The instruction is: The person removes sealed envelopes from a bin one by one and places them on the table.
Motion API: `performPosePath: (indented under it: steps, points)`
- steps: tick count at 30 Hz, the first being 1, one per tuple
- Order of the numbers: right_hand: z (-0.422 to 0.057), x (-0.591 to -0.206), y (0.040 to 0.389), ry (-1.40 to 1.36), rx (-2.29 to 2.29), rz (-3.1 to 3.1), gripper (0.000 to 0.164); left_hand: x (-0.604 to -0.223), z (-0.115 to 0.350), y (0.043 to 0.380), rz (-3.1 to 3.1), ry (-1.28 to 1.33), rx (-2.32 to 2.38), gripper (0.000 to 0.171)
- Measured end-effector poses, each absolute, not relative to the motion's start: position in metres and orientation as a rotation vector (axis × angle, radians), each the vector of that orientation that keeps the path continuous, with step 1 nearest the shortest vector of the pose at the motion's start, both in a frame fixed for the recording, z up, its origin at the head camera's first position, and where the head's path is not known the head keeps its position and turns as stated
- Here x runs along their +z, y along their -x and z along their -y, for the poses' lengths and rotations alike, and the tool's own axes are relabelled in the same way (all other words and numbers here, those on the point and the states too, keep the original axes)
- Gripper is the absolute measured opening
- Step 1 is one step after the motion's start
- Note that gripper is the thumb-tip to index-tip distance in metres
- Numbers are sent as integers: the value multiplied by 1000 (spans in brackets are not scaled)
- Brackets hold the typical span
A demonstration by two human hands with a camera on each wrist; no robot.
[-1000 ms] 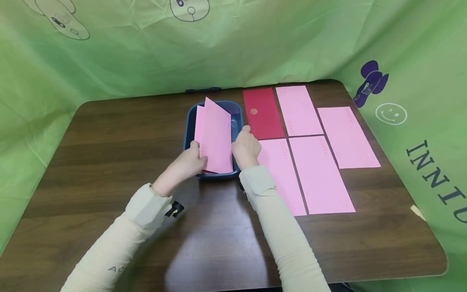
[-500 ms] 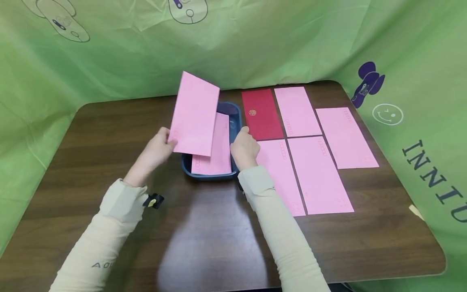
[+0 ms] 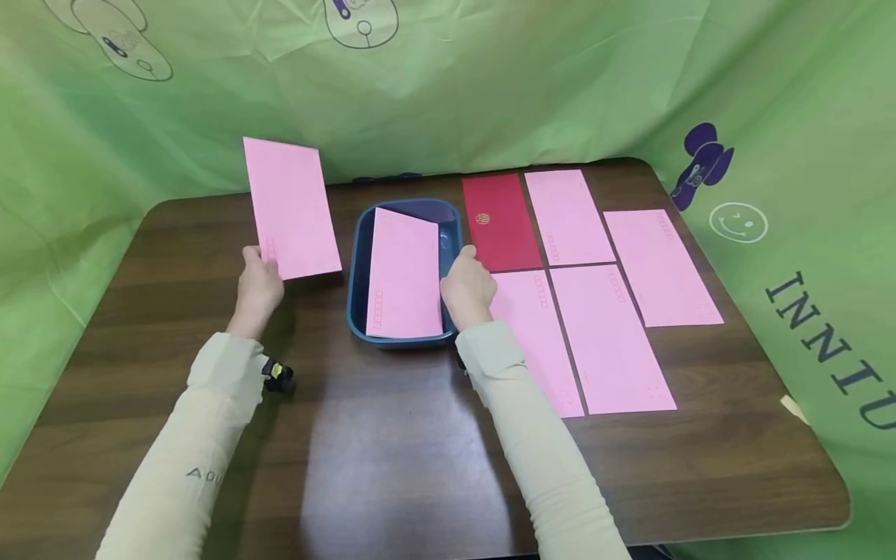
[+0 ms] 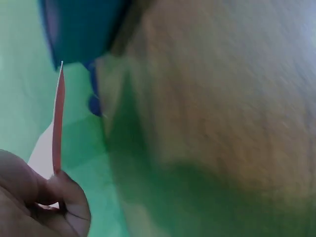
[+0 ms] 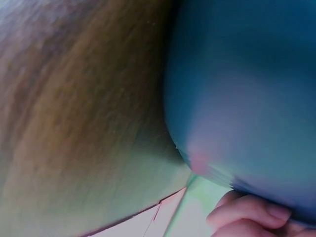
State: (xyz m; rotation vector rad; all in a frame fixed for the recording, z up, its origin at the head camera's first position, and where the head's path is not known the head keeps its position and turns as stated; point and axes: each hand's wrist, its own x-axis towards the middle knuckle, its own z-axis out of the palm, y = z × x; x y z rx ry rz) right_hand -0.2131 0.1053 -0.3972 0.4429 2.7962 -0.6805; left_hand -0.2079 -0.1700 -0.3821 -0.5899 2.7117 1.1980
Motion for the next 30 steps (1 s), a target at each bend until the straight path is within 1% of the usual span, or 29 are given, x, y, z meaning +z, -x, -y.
performPosePath:
  steps: [8, 14, 17, 21, 27, 30]
  points:
    - [-105, -397, 213, -434, -685, -2796, 57, -403, 179, 211, -2671, 618, 942, 42]
    - [-106, -396, 214, -440, -684, -2801, 53, -409, 165, 213, -2652, 777, 1006, 54]
    - [-106, -395, 215, -433, -682, -2802, 52, -413, 157, 212, -2721, 778, 924, 53]
    - [-106, -395, 214, -433, -675, -2798, 55, -416, 144, 207, -2846, 683, 659, 48]
    - [-108, -394, 214, -429, -667, -2803, 53, -416, 116, 191, -2983, 361, 346, 31]
    - [-108, -394, 214, -433, -676, -2806, 54, -416, 105, 185, -2984, 250, 285, 32]
